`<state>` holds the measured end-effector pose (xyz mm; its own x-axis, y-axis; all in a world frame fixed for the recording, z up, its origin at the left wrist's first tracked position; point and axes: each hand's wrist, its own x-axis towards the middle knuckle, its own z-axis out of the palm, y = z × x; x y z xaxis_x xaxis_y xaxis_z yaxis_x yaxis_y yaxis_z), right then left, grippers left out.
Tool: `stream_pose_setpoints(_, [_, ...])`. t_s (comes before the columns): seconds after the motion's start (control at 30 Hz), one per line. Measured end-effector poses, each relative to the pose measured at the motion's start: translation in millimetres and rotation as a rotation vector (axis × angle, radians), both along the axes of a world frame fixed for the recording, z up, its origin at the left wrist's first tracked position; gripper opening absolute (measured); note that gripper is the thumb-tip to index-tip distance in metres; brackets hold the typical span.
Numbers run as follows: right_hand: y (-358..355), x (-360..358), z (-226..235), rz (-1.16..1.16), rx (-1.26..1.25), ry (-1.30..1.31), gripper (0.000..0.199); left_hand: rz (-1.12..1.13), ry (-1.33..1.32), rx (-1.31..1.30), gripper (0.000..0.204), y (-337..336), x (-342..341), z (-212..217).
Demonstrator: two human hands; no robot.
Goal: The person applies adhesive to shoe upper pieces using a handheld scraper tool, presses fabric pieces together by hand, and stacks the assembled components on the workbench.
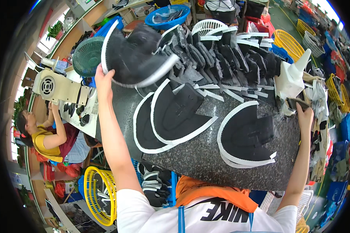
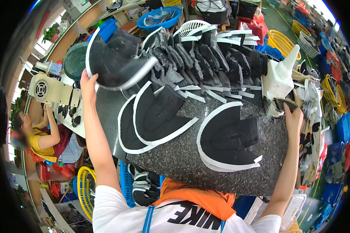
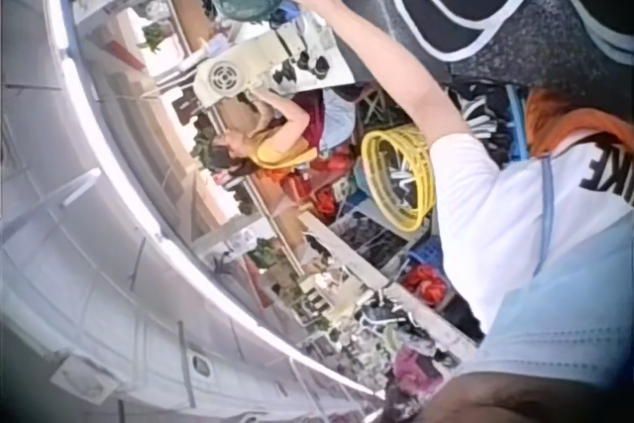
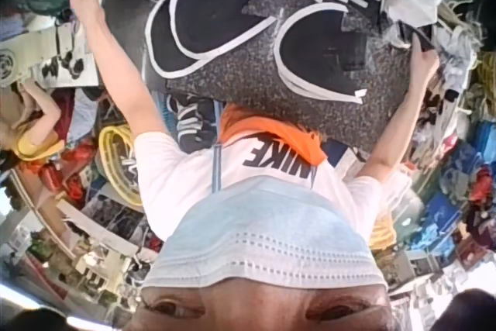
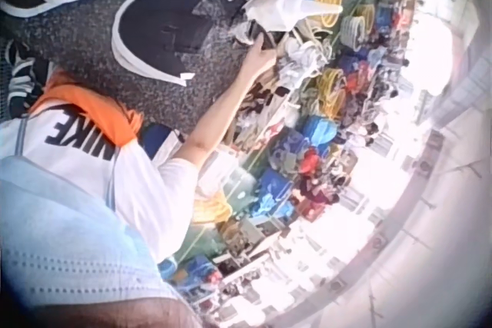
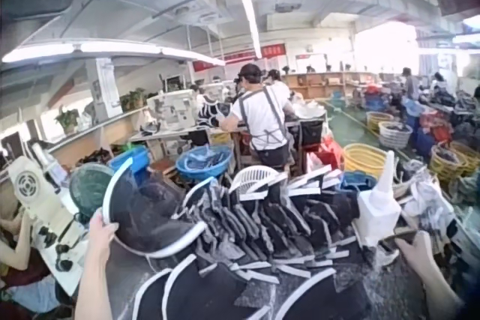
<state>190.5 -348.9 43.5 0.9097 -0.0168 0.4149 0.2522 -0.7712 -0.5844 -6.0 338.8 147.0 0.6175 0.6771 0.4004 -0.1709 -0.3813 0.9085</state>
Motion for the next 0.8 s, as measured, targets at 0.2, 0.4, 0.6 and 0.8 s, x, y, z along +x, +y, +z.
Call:
stream_pose_setpoints(0.2, [8, -5, 2, 0.003, -0.221, 0.013, 0.034, -0.114, -0.026, 0.537, 0.048, -192, 84, -37])
stream_pose_setpoints(0.4, [19, -26, 21, -0.061, -0.149, -0.141, 0.027, -1.066, 0.088, 0.974, 0.07, -386, 35, -97])
stream_pose_setpoints(0.6, [54, -73, 30, 0.328, 0.433, 0.585, 0.026, -1.041, 0.169, 1.069, 0.063, -403, 39, -122])
stream_pose_setpoints(0.8, [66, -78, 16, 0.288, 0.506, 0.454, 0.022, -1.03, 0.201, 1.082, 0.068, -410, 30, -125])
